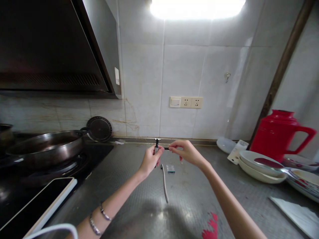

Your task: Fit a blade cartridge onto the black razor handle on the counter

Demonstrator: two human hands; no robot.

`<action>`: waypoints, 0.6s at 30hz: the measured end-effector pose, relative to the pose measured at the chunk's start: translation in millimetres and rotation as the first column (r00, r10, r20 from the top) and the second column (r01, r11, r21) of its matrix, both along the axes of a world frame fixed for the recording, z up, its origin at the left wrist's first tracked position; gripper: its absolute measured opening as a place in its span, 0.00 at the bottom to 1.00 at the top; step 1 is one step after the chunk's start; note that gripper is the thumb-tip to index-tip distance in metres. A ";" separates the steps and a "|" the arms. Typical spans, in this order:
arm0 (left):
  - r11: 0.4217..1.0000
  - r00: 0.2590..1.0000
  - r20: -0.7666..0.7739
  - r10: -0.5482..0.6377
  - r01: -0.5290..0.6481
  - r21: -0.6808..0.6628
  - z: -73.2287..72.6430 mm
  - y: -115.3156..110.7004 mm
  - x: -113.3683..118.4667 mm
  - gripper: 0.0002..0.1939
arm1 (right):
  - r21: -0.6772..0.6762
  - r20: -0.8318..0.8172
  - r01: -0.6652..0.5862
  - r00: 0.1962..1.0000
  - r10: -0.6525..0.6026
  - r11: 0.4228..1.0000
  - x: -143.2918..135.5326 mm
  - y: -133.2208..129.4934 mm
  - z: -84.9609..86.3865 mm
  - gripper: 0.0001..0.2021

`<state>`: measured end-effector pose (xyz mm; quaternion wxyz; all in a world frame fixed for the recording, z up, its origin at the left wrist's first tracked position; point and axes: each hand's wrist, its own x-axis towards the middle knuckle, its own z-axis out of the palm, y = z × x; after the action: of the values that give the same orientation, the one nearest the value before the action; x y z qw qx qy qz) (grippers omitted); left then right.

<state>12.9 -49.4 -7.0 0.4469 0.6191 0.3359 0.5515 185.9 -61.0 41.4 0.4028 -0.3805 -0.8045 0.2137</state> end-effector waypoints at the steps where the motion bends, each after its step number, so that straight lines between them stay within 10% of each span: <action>1: 1.000 1.000 -0.003 0.003 -0.003 -0.002 -0.1 0.1 -0.2 0.17 | -0.005 -0.002 -0.003 1.000 0.003 1.000 -0.5 0.1 -0.3 0.14; 18: 1.000 0.999 0.042 0.022 -0.022 -0.002 3.6 1.3 -4.9 0.17 | -0.014 -0.046 -0.030 0.999 0.029 0.999 4.3 1.1 -0.5 0.14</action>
<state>8.0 -48.1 -3.4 0.4483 0.6033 0.3336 0.5691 190.2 -59.9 40.9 0.4152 -0.3664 -0.7991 0.2341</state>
